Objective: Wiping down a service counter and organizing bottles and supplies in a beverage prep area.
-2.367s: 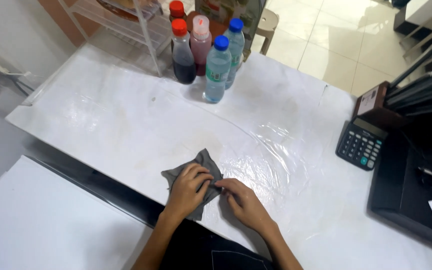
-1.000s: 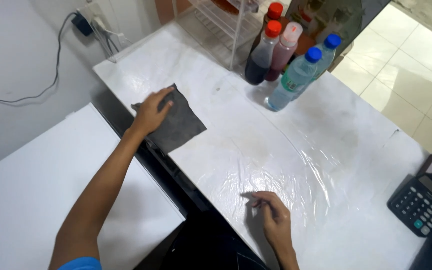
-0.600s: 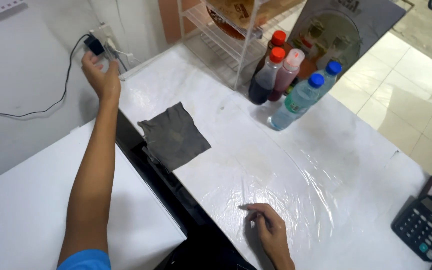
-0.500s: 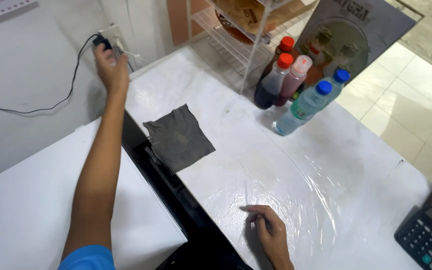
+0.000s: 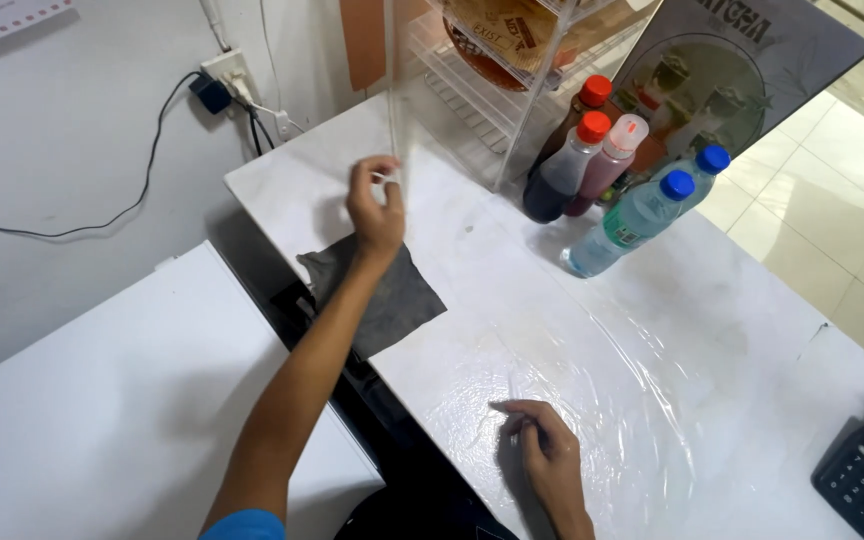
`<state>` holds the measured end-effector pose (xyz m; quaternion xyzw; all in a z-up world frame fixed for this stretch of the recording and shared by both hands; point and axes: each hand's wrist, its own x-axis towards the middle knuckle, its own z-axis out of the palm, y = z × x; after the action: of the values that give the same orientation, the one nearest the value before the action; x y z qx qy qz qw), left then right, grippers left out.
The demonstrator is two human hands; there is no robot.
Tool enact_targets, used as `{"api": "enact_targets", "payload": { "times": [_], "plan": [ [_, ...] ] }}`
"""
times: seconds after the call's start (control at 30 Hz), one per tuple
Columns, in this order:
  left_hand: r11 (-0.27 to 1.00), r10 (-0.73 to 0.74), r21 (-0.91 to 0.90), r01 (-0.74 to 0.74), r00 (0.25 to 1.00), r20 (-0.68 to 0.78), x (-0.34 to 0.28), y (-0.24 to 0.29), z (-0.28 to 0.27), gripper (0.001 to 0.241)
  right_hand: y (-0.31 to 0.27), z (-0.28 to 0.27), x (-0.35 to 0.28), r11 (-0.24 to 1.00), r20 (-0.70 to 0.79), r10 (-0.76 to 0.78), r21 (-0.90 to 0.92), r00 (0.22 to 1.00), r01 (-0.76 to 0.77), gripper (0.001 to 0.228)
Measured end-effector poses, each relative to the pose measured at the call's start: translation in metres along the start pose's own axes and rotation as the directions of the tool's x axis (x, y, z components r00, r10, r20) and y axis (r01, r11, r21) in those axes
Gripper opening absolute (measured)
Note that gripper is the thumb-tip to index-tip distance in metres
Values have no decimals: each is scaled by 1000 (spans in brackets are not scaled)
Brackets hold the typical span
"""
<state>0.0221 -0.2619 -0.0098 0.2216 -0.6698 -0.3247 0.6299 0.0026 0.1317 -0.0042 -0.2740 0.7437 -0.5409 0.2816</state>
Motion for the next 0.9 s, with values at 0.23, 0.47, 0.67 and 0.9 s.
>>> {"api": "enact_targets", "payload": {
  "times": [0.23, 0.47, 0.67, 0.9],
  "plan": [
    [969, -228, -51, 243, 952, 206, -42, 36, 39, 14, -1, -1, -1, 998, -24, 19, -51, 1000, -21, 36],
    [849, -415, 503, 162, 794, 445, -57, 56, -37, 17, 7, -5, 0, 999, -38, 24, -26, 999, -25, 35],
    [823, -479, 563, 80, 631, 610, -85, 38, -67, 33, 1, -3, 5, 995, -60, 95, 41, 994, -92, 35],
    [843, -289, 399, -361, 322, 901, -83, -6, 9, 58, -4, 11, 13, 966, -156, 246, 116, 957, -230, 31]
  ]
}}
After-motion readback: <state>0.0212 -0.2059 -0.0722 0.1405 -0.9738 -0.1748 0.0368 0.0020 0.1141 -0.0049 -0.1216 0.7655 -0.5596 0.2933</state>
